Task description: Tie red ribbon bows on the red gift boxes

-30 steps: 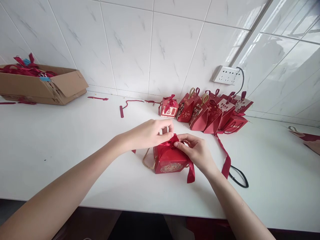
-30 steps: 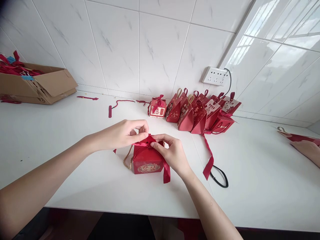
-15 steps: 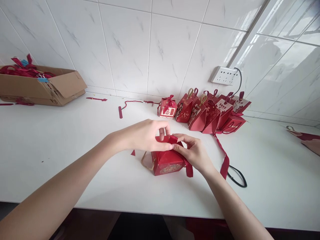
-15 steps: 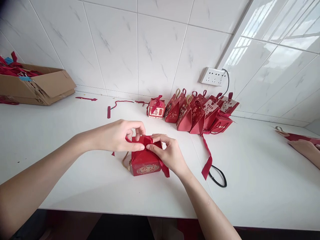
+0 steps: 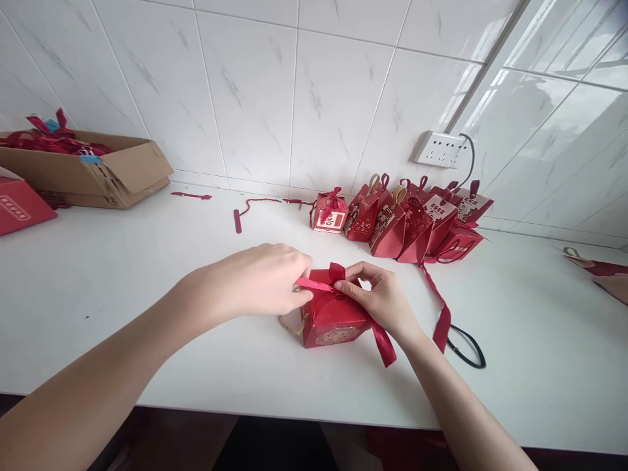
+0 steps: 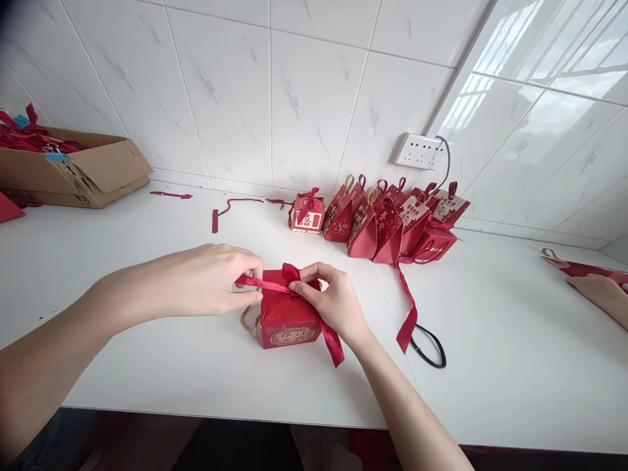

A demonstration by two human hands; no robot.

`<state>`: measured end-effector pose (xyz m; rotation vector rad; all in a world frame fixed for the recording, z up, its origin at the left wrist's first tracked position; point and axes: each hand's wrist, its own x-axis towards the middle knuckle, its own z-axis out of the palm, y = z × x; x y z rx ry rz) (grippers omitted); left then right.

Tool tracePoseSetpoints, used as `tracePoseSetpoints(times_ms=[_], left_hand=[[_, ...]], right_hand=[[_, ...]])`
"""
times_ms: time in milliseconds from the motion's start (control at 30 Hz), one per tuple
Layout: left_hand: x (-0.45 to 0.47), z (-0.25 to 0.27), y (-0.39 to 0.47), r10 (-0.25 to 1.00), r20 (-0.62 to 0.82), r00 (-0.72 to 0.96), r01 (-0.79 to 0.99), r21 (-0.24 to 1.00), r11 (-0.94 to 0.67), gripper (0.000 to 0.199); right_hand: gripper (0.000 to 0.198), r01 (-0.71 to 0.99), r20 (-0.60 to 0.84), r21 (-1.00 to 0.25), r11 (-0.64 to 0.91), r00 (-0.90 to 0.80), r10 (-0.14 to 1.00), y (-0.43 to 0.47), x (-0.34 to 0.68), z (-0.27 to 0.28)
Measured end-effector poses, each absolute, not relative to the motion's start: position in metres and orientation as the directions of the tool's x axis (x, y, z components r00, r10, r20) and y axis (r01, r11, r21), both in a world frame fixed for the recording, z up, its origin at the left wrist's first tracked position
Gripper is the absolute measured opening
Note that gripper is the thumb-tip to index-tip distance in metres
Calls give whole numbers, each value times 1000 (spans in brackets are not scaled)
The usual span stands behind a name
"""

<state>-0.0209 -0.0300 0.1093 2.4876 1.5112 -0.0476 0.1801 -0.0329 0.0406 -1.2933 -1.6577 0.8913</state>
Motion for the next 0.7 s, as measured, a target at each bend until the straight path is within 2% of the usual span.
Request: tracePoseSetpoints(times_ms=[100, 267, 400, 500, 567, 633, 700], left_hand=[[-21, 110, -32, 870, -139, 473, 875, 191, -445, 22], [-15, 111, -33, 772, 19, 635, 750, 228, -622, 21], [-5, 112, -34, 697, 77, 713, 651, 296, -699, 24], [-1, 114, -33, 736, 56, 675, 689, 311, -655, 19], [-3, 116, -33, 793, 25, 609, 752, 301, -587, 28], [-7, 117, -32, 830, -12, 558, 803, 261, -536, 31], [-12, 118, -31, 827, -39, 561, 814, 211, -542, 24]], right_hand=[[13, 384, 187, -896, 222, -127, 974, -33, 180, 41], [14, 386, 204, -890, 243, -140, 969, -33, 181, 39], [15, 407, 224, -873, 270, -157, 962, -32, 181, 38], [16, 413, 228, -869, 273, -154, 961, -32, 180, 38], [16, 411, 228, -870, 271, -151, 962, -32, 180, 38], [16, 408, 229, -871, 273, -153, 961, -32, 180, 38], [16, 409, 231, -870, 275, -154, 961, -32, 180, 38]])
